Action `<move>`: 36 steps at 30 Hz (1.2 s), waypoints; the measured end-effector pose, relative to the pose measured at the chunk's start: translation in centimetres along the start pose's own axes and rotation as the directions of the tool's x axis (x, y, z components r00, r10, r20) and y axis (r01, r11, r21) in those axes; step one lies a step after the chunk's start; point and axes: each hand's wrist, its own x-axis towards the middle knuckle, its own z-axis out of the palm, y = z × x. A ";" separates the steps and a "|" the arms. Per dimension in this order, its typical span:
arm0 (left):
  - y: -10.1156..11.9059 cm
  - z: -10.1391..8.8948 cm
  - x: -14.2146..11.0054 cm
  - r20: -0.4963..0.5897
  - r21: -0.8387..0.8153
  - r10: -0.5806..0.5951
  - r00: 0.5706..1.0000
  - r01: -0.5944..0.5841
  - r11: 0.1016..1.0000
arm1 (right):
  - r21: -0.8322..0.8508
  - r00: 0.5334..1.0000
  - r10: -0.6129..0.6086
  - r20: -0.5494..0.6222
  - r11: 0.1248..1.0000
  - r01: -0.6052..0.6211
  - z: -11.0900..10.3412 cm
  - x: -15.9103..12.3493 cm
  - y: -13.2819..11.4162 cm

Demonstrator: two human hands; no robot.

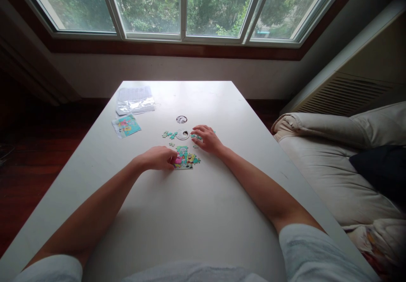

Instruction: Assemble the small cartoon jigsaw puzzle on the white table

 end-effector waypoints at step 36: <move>-6.1 4.2 3.7 -0.502 0.266 0.139 0.854 0.000 0.964 | 0.506 0.902 0.432 0.016 0.774 -0.380 0.4 0.3 1.6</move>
